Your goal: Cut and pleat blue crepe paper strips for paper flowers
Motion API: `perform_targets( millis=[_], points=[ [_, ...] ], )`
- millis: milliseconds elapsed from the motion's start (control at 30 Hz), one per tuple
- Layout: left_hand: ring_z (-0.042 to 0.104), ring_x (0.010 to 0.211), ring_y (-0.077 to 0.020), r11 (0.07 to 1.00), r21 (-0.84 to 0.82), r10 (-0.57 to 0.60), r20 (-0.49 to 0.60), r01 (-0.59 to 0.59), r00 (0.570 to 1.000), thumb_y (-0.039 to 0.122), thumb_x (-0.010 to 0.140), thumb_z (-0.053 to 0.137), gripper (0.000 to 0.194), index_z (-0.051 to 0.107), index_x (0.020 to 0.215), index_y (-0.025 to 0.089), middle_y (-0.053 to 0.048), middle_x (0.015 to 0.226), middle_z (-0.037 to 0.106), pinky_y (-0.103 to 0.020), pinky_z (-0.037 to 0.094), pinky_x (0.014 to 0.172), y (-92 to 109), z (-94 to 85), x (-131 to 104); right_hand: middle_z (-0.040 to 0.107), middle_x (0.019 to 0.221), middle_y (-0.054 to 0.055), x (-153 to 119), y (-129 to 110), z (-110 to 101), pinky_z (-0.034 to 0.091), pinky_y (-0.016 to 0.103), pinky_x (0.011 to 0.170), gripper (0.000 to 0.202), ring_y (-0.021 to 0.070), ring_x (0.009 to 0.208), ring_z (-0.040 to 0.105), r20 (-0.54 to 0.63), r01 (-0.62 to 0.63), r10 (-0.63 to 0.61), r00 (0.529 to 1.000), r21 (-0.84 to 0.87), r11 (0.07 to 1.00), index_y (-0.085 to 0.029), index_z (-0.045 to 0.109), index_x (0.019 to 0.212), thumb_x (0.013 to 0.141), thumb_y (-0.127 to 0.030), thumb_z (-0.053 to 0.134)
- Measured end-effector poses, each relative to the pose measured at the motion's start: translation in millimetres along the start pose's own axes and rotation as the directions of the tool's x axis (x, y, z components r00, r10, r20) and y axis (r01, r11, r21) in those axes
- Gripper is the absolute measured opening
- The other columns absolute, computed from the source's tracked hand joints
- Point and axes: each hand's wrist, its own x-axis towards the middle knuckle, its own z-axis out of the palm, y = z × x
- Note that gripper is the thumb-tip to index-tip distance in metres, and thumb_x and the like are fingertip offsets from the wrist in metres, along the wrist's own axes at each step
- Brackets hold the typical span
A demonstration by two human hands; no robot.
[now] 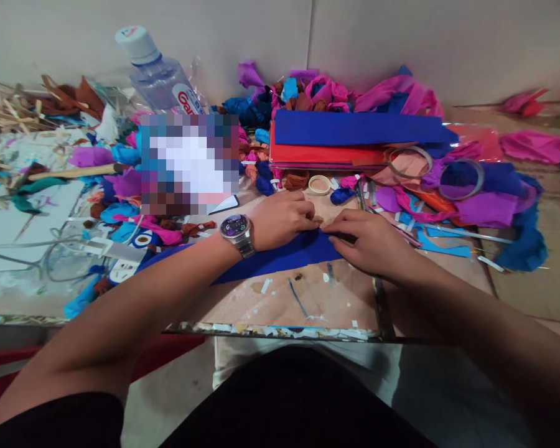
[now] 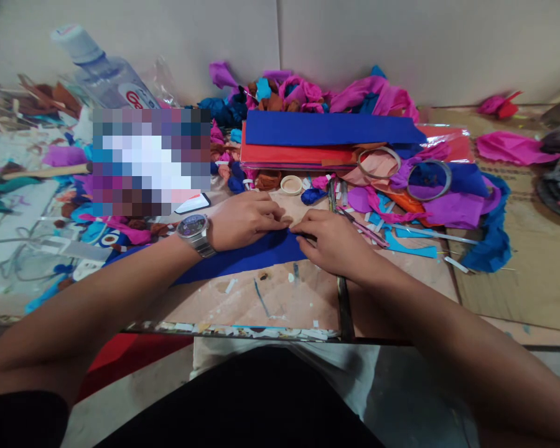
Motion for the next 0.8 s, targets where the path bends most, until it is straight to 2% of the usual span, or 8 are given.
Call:
perform_targets(
  millis=[100,333,433,533,600,667,733,800],
  points=[
    [0.062,0.099,-0.0223,1.000,-0.003,0.000,-0.006,0.000,1.000,0.023,0.103,0.052,0.029,0.077,0.117,0.029,-0.009,0.103,0.073,-0.038,0.046,0.084,2.4,-3.0,-1.1,0.075,0.101,0.010,-0.3,0.0,-0.1,0.055,0.037,0.086,0.028,0.0248,0.093,0.071,-0.005,0.001,-0.001,1.000,0.005,1.000,-0.021,0.080,0.113,0.093,-0.017,0.061],
    [0.060,0.106,-0.0248,0.994,0.109,-0.018,0.072,0.010,0.997,0.020,0.102,0.051,0.031,0.074,0.123,0.026,-0.010,0.110,0.072,-0.040,0.046,0.088,8.7,-11.4,-1.8,0.075,0.099,0.008,-0.6,-0.7,-0.1,0.055,0.037,0.085,0.037,0.0237,0.090,0.071,-0.016,-0.008,0.008,1.000,0.009,1.000,-0.023,0.082,0.113,0.088,-0.010,0.058],
    [0.061,0.109,-0.0267,0.987,0.146,-0.084,0.093,0.069,0.992,0.017,0.100,0.052,0.034,0.072,0.127,0.024,-0.011,0.114,0.071,-0.041,0.045,0.091,15.1,-25.0,-4.9,0.075,0.102,0.009,-0.8,-0.5,-0.5,0.055,0.038,0.087,0.038,0.0243,0.093,0.071,-0.015,0.008,-0.008,1.000,-0.003,1.000,-0.021,0.082,0.112,0.088,-0.008,0.056],
    [0.062,0.110,-0.0282,0.970,0.163,-0.197,0.111,0.178,0.974,0.017,0.098,0.054,0.037,0.068,0.133,0.024,-0.011,0.118,0.070,-0.042,0.045,0.094,30.1,-39.3,-10.9,0.075,0.102,0.009,-1.2,0.4,-0.9,0.056,0.038,0.087,0.038,0.0250,0.094,0.071,-0.003,0.018,-0.018,1.000,-0.008,1.000,-0.020,0.082,0.113,0.088,-0.008,0.055],
    [0.061,0.119,-0.0316,0.965,0.150,-0.233,0.112,0.216,0.966,0.026,0.097,0.062,0.043,0.062,0.139,0.022,-0.013,0.129,0.068,-0.045,0.044,0.100,44.3,-42.1,-15.0,0.075,0.102,0.010,-1.7,1.5,-0.6,0.056,0.038,0.088,0.039,0.0250,0.094,0.071,0.000,0.014,-0.014,1.000,-0.003,1.000,-0.021,0.082,0.113,0.088,-0.009,0.056],
    [0.053,0.136,-0.0363,0.963,0.137,-0.248,0.110,0.232,0.963,0.037,0.096,0.066,0.055,0.055,0.147,0.018,-0.016,0.147,0.059,-0.048,0.042,0.107,58.7,-37.2,-18.7,0.075,0.103,0.009,-2.2,2.8,0.1,0.056,0.038,0.089,0.040,0.0247,0.094,0.071,-0.002,0.009,-0.009,1.000,0.005,1.000,-0.022,0.082,0.115,0.088,-0.008,0.056],
    [0.042,0.147,-0.0390,0.966,0.120,-0.243,0.133,0.228,0.961,0.048,0.098,0.064,0.066,0.049,0.153,0.015,-0.018,0.159,0.050,-0.051,0.039,0.113,69.8,-27.1,-21.7,0.074,0.104,0.009,-2.6,3.7,0.9,0.056,0.038,0.091,0.042,0.0246,0.095,0.071,-0.005,0.005,-0.005,1.000,0.002,1.000,-0.023,0.081,0.117,0.088,-0.008,0.056],
    [0.036,0.153,-0.0395,0.966,0.110,-0.252,0.167,0.236,0.953,0.059,0.099,0.056,0.072,0.047,0.155,0.015,-0.018,0.162,0.046,-0.053,0.035,0.117,75.5,-16.9,-24.2,0.074,0.104,0.010,-2.6,4.1,1.3,0.056,0.038,0.090,0.042,0.0246,0.094,0.071,-0.003,0.009,-0.009,1.000,-0.007,1.000,-0.022,0.081,0.118,0.087,-0.007,0.056]
  ],
)
